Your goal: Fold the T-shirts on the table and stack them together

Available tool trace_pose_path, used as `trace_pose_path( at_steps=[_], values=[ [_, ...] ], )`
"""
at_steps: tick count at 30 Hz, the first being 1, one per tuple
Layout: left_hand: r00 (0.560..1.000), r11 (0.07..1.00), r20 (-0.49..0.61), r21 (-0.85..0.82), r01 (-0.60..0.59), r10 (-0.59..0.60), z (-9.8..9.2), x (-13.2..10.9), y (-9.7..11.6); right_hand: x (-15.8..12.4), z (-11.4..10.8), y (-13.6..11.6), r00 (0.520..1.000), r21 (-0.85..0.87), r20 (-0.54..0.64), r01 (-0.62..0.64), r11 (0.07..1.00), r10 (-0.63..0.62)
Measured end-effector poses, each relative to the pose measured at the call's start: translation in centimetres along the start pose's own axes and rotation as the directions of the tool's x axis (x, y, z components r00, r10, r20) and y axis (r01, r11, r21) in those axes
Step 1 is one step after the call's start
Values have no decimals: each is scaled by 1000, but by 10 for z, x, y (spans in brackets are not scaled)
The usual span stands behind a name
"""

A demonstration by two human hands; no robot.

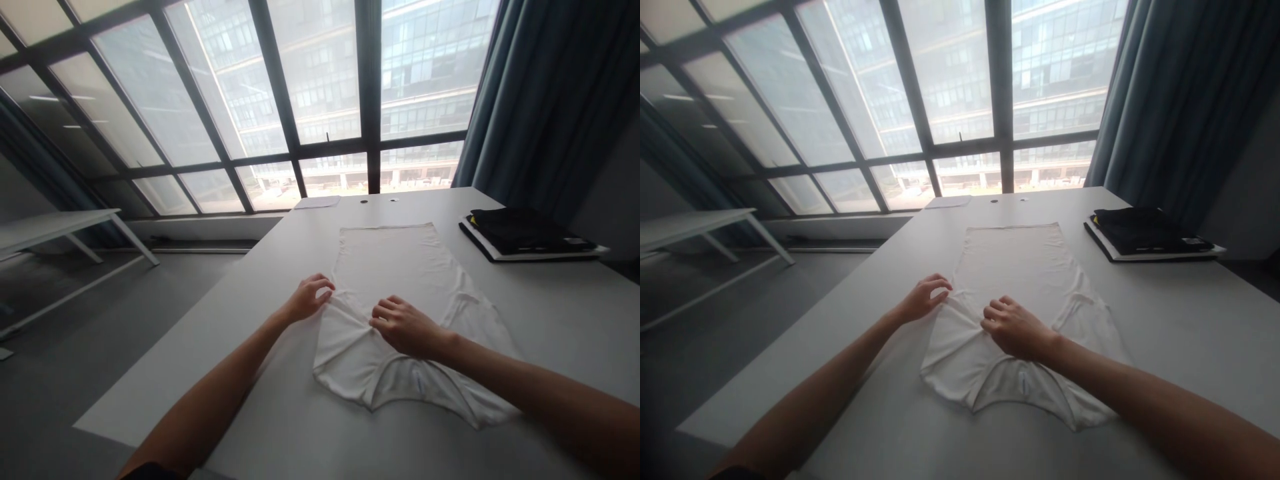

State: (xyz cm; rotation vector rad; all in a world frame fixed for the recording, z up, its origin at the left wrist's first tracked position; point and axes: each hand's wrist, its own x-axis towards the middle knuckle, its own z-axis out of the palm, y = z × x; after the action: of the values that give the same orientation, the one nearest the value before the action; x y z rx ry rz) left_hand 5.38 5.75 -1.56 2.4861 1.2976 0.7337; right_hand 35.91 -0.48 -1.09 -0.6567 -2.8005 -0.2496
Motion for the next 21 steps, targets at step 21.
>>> trace_pose_path(
  at_steps=[21],
  values=[
    [963,973,267,229,-38,-25,50,-27,79,-137,-15,68,827,109,-273,-480,870,491]
  ],
)
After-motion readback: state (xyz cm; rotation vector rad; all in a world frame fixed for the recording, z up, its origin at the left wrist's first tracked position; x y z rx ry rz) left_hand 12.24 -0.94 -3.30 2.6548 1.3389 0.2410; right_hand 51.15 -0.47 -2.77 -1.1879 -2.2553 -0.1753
